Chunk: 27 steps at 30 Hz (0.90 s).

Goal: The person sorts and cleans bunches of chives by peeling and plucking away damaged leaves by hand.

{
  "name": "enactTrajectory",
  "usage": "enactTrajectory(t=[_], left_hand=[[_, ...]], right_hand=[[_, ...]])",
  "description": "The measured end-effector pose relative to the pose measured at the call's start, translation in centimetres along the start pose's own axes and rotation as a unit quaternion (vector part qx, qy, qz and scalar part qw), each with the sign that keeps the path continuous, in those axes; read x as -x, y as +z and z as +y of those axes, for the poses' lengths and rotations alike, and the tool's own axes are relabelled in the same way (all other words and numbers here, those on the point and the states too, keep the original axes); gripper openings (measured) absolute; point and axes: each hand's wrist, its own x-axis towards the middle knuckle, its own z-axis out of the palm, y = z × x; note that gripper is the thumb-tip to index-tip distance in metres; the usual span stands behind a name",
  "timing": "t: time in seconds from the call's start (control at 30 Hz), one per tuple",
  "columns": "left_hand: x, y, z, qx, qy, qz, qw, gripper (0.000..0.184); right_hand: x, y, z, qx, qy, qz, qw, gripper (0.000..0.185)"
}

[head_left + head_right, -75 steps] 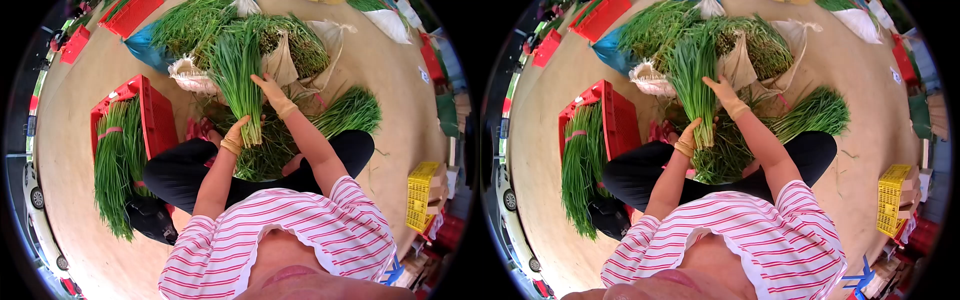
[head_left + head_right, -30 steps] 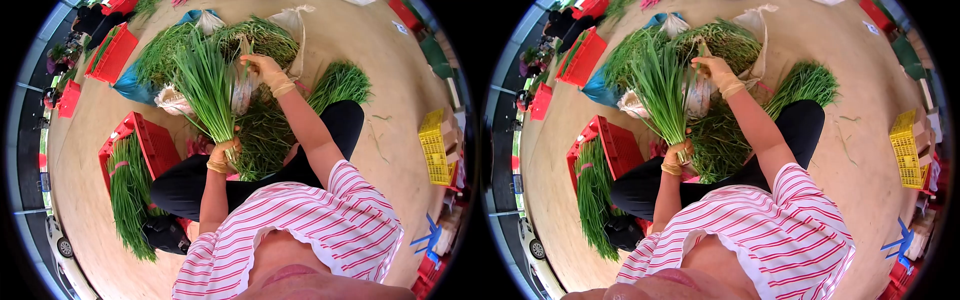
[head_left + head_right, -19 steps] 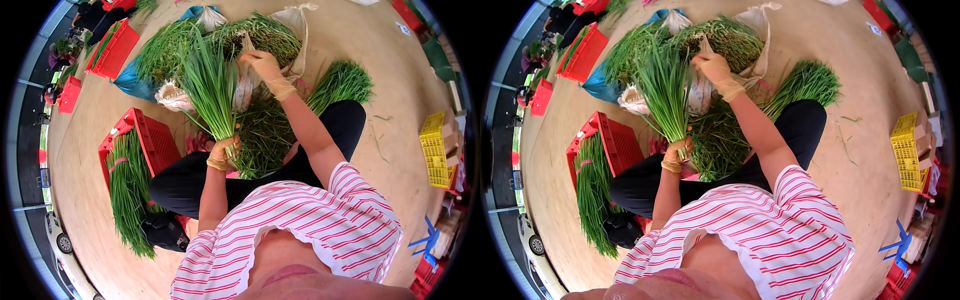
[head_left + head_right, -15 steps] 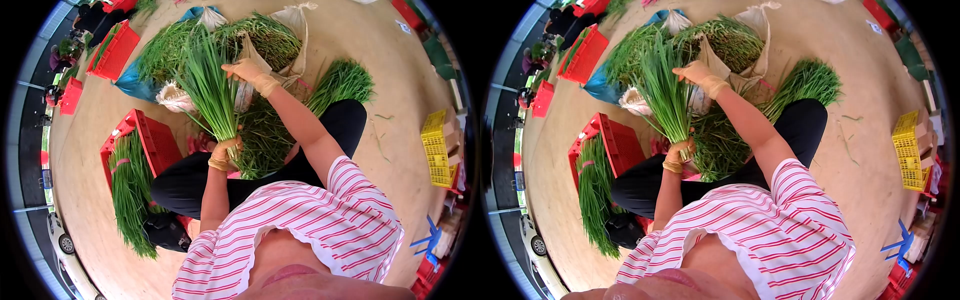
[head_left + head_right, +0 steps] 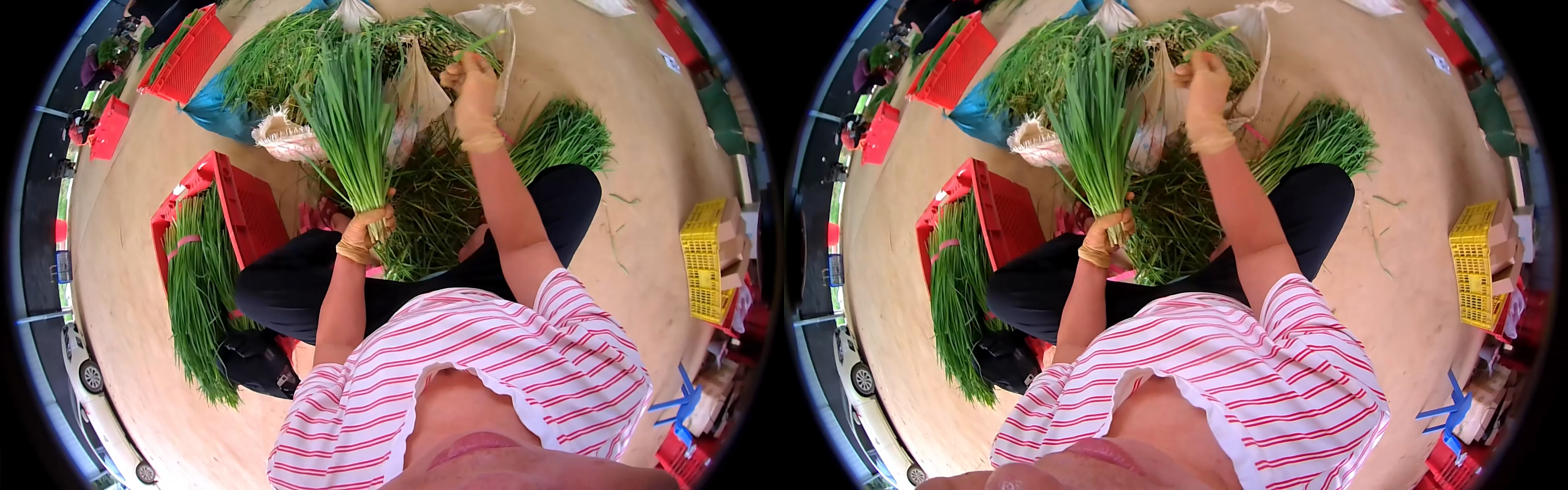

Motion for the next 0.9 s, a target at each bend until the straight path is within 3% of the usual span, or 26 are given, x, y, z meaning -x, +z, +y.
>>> enactTrajectory(t=[0.13,0.2,0.23,0.27,0.33,0.43,0.67,0.73,0.83,0.9], left_hand=[[0.0,0.3,0.1,0.054,0.042,-0.068,0.995,0.057],[-0.3,0.1,0.1,0.064,0.048,-0.095,0.992,0.057],[-0.3,0.2,0.1,0.076,0.043,-0.109,0.99,0.056],[0.0,0.2,0.2,0.086,0.037,-0.12,0.988,0.055],[0.2,0.2,0.1,0.086,0.032,-0.122,0.988,0.054],[0.4,0.4,0.0,0.095,0.051,-0.121,0.987,0.052],[0.5,0.5,0.0,0.08,0.042,-0.11,0.99,0.053],[0.4,0.7,0.1,0.067,0.048,-0.109,0.991,0.053],[0.4,0.6,0.0,0.074,0.044,-0.116,0.989,0.054],[0.4,0.4,-0.1,0.075,0.045,-0.117,0.989,0.054]], right_hand=[[-3.3,-3.9,2.1,0.115,0.017,-0.008,0.993,0.014],[-1.8,-4.8,4.0,0.183,0.003,-0.068,0.981,0.015],[-1.1,-5.2,3.9,0.251,0.078,-0.122,0.957,0.019],[-0.6,-5.2,4.1,0.249,0.082,-0.121,0.957,0.019],[0.4,-3.5,4.2,0.167,0.209,-0.216,0.939,0.021],[-0.3,-1.2,6.0,0.198,0.215,-0.265,0.919,0.022],[-3.3,2.2,10.6,0.353,0.342,-0.229,0.84,0.024],[-4.0,2.1,12.3,0.3,0.376,-0.205,0.852,0.021],[-3.9,1.8,13.2,0.117,0.44,-0.141,0.879,0.015],[-3.4,1.8,13.1,0.091,0.444,-0.124,0.883,0.015]])
